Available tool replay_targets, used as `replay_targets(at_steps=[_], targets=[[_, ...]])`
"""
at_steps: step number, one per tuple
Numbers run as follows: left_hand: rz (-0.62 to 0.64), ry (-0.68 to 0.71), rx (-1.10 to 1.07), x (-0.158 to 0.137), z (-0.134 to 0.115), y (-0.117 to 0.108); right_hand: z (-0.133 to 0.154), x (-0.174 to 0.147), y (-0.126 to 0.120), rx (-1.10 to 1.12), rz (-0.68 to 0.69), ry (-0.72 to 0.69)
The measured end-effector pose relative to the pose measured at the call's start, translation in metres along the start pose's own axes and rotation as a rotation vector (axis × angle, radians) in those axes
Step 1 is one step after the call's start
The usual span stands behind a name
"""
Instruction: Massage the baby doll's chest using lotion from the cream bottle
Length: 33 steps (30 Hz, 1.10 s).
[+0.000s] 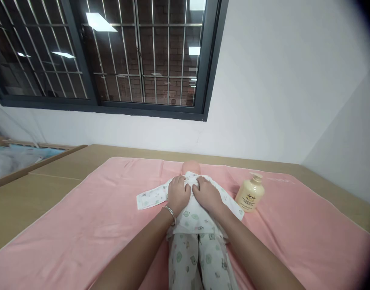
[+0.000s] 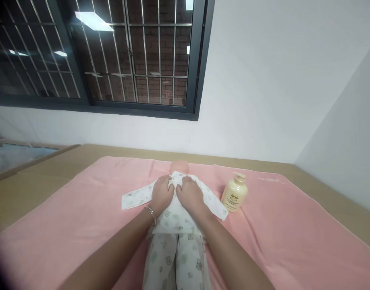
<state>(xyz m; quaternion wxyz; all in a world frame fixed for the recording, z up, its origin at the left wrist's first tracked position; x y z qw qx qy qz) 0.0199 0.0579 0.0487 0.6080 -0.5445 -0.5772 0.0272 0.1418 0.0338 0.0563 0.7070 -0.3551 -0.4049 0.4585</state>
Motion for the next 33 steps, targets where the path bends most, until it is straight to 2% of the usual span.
replay_targets(at_steps=[6, 9, 13, 19, 23, 29, 33], targets=[[0.056, 0.017, -0.052, 0.002, 0.007, 0.013, -0.002, 0.009, 0.009, 0.048, -0.01, -0.099], [0.013, 0.016, -0.089, -0.001, 0.007, 0.011, 0.003, 0.005, 0.001, 0.089, -0.035, -0.13], [-0.073, 0.021, -0.147, -0.006, 0.006, 0.004, 0.013, -0.005, -0.015, 0.117, -0.17, -0.182], [-0.173, -0.009, -0.135, -0.01, 0.007, -0.006, 0.014, -0.006, 0.003, 0.092, -0.01, -0.139], [-0.18, 0.007, -0.127, -0.01, 0.004, -0.009, 0.011, -0.004, -0.014, 0.132, -0.109, -0.111], [-0.182, -0.02, -0.101, -0.01, 0.004, -0.012, 0.015, -0.006, 0.002, 0.044, 0.038, -0.124], [-0.146, -0.051, -0.105, -0.003, 0.011, -0.011, 0.017, -0.008, -0.008, 0.072, -0.054, -0.15]])
Point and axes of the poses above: each hand's wrist, its own x-axis towards the middle knuckle, its own y-axis out of the palm, z = x × y, the point moved 9 cm from there along x, towards the middle knuckle, and after that the axes turned 14 degrees about y, right-handed, at the moved point
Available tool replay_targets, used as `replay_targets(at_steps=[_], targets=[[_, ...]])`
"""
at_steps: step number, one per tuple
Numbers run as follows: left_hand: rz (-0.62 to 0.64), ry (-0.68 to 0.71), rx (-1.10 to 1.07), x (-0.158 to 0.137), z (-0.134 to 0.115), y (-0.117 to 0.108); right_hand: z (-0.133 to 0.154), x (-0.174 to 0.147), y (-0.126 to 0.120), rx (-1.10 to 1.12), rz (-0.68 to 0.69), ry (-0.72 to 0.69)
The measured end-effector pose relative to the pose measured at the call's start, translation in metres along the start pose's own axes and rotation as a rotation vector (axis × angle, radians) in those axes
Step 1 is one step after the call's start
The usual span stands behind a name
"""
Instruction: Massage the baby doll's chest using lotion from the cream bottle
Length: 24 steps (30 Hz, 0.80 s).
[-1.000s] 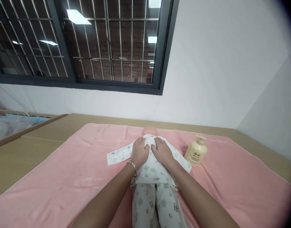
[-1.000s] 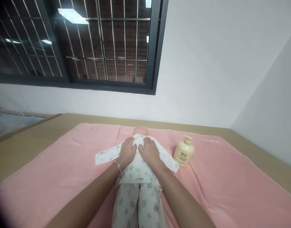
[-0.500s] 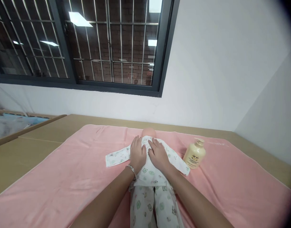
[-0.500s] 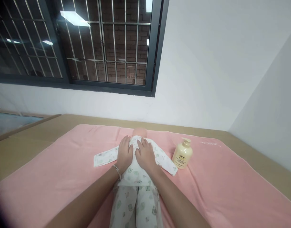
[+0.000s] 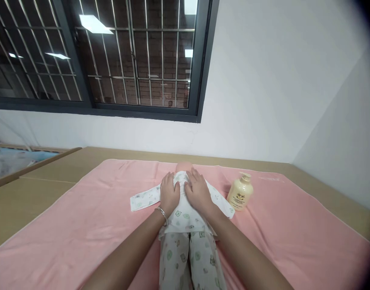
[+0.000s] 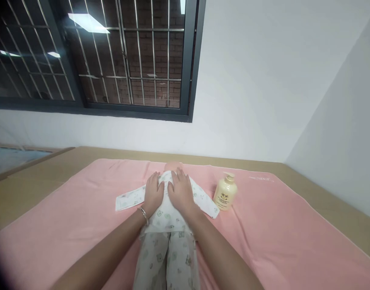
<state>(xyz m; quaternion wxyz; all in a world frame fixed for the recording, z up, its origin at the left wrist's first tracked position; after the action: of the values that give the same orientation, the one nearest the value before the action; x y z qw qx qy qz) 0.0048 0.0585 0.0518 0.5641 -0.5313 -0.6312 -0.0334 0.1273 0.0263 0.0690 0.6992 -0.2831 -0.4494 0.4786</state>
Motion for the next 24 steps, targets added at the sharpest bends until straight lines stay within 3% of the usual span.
replay_targets(at_steps=[4, 6, 9, 11, 14, 16, 20, 24], targets=[[0.196, -0.003, -0.003, 0.007, -0.005, 0.012, 0.002, -0.002, 0.007, -0.086, 0.177, -0.05], [0.243, -0.01, -0.014, 0.008, -0.016, 0.011, 0.002, -0.009, -0.002, -0.144, 0.278, -0.072], [0.277, -0.081, -0.195, 0.005, -0.044, 0.012, -0.002, -0.028, -0.039, -0.152, 0.47, -0.082], [0.317, -0.116, -0.521, 0.005, -0.076, 0.019, -0.011, -0.038, -0.075, -0.033, 0.533, -0.027], [0.379, -0.341, -1.077, 0.007, -0.12, 0.038, -0.034, -0.035, -0.131, 0.046, 0.358, 0.012], [0.418, -0.541, -1.348, 0.01, -0.146, 0.052, -0.061, -0.023, -0.151, -0.013, 0.236, 0.104], [0.355, -0.745, -1.612, 0.034, -0.182, 0.078, -0.107, 0.001, -0.155, -0.172, 0.129, 0.293], [0.263, -0.854, -1.705, 0.053, -0.198, 0.107, -0.112, 0.012, -0.146, -0.233, 0.13, 0.302]])
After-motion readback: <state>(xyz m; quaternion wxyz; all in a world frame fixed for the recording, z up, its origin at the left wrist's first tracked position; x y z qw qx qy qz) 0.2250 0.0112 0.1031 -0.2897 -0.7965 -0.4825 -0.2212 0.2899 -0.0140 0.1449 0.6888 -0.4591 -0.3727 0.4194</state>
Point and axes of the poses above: each hand's wrist, its own x-axis towards the middle knuckle, its own y-axis out of the palm, z = x × y, the point moved 9 cm from there along x, towards the middle knuckle, and after that the axes turned 14 degrees about y, right-handed, at the moved point
